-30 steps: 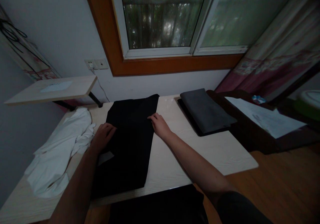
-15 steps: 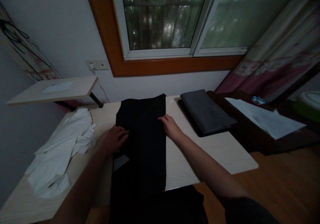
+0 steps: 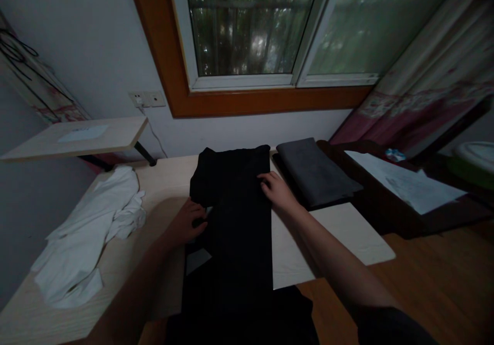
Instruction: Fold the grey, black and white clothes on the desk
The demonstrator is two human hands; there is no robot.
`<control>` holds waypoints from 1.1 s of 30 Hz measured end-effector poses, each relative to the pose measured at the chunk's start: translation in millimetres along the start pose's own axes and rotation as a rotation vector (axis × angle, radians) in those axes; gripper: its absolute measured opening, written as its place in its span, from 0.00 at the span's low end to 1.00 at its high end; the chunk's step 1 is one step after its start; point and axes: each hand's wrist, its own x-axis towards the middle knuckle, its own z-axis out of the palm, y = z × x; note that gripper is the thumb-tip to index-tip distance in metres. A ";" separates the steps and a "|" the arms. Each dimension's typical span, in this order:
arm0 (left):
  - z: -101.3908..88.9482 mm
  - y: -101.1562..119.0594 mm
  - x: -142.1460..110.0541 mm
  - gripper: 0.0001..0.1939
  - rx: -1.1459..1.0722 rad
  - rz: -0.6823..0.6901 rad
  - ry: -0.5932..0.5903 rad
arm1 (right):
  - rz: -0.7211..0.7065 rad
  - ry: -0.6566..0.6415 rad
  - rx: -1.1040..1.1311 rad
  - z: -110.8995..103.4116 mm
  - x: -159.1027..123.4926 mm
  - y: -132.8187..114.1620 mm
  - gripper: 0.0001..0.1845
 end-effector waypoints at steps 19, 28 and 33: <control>12.0 61.0 9.8 0.09 -0.443 0.145 -0.027 | 0.391 -0.032 -0.368 34.8 105.0 -10.6 0.24; 13.1 40.3 -0.5 0.14 -0.588 -0.031 -0.019 | 0.489 0.041 -0.298 21.6 107.1 14.9 0.24; 8.2 33.3 -0.2 0.17 -0.518 -0.041 -0.120 | 0.532 0.066 -0.211 22.2 114.8 26.9 0.27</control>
